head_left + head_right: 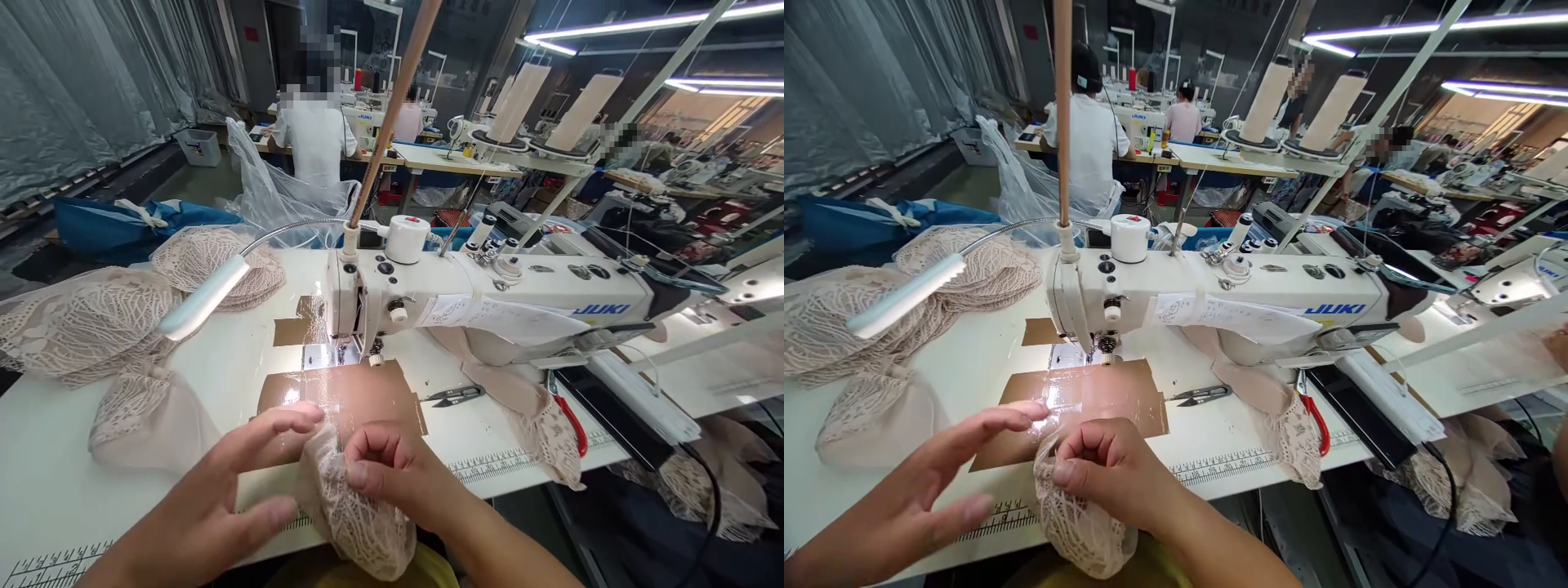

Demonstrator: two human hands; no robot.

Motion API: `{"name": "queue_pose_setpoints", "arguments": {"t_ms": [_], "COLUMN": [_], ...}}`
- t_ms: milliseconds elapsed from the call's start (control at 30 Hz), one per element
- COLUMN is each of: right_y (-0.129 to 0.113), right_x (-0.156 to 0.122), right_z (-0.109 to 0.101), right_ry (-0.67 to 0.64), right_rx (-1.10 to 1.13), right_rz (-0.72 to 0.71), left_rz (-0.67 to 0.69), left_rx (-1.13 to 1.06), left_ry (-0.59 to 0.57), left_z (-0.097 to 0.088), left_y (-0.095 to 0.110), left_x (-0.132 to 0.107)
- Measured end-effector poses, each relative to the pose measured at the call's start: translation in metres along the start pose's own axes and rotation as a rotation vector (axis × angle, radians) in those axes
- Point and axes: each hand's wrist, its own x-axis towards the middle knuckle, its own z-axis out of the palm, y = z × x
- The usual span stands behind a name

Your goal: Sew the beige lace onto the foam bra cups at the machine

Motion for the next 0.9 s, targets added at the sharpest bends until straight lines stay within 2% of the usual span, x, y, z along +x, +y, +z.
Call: {"name": "queue_pose_setpoints", "arguments": {"t_ms": [67, 167, 300, 433, 600, 700, 800, 900], "right_y": [-0.004, -0.008, -0.01, -0.007, 0.001, 0.005, 0.007, 0.006], "right_x": [-0.001, -0.002, 0.0, 0.007, 0.019, 0.025, 0.024, 0.017], "right_z": [0.002, 0.003, 0.001, -0.002, -0.004, -0.009, -0.021, -0.036], "right_ry": [0.004, 0.065, 0.137, 0.14, 0.131, 0.116, 0.178, 0.267], "right_rx": [-0.07, -0.203, -0.342, -0.302, -0.208, -0.092, -0.052, -0.134], "right_rz": [-0.04, -0.104, -0.174, -0.174, -0.113, -0.06, -0.064, -0.097], "left_rz": [0.029, -0.009, -0.079, -0.176, -0.372, -0.499, -0.562, -0.481], "left_rx": [-0.093, -0.239, -0.544, -0.706, -0.956, -1.061, -0.966, -0.573], "left_ry": [-0.12, -0.219, -0.247, -0.212, -0.069, 0.042, 0.254, 0.551], "left_z": [0.008, 0.021, 0.034, 0.04, 0.054, 0.051, 0.021, -0.018], "left_y": [0.012, 0.02, 0.014, 0.006, 0.004, 0.005, 0.003, -0.004], "left_x": [0.009, 0.025, 0.034, 0.032, 0.033, 0.033, 0.025, 0.014]}}
